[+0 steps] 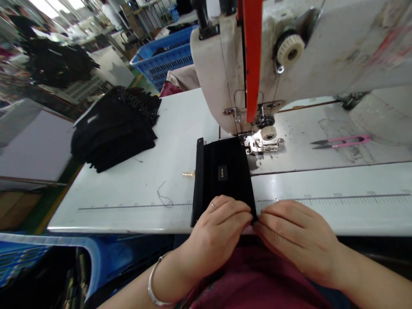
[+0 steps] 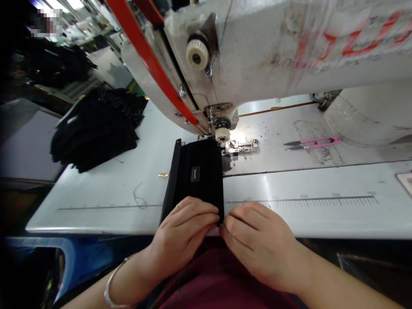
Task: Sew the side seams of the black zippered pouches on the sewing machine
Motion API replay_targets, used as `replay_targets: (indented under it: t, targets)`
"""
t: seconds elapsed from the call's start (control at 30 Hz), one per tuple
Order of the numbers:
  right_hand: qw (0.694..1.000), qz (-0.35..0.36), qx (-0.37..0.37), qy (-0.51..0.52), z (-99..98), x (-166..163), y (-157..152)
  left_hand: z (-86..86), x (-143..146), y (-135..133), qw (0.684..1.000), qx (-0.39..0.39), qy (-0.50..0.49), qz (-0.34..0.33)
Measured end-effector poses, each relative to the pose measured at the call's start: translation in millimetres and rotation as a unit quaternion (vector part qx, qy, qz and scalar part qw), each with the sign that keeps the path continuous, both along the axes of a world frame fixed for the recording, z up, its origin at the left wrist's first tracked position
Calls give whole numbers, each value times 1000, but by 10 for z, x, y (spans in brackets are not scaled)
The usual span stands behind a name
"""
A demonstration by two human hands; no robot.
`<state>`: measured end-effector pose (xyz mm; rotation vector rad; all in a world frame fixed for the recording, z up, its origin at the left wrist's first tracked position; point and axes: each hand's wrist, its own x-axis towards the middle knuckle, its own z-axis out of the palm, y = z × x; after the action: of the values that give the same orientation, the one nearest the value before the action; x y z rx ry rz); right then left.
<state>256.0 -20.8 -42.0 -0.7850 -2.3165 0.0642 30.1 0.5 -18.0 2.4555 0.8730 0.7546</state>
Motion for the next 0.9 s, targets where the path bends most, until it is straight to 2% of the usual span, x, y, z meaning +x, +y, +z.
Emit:
replay_targets:
  t: [0.23,0.53,0.73,0.9]
  targets:
    - [998,0,-53,31,15,99,-88,-8,-4,20,999,-22,-27,4]
    - [996,-53,-39,57,-10,8,-100,47,28,57,999,-39,-19,17]
    - [997,-50,-33,41,-25,-12,-106,59,16,41,1000,-3,14,-11]
    - [997,-53,-29,43,-23,-7,-101,-1,-20,-4,1000,24,13,8]
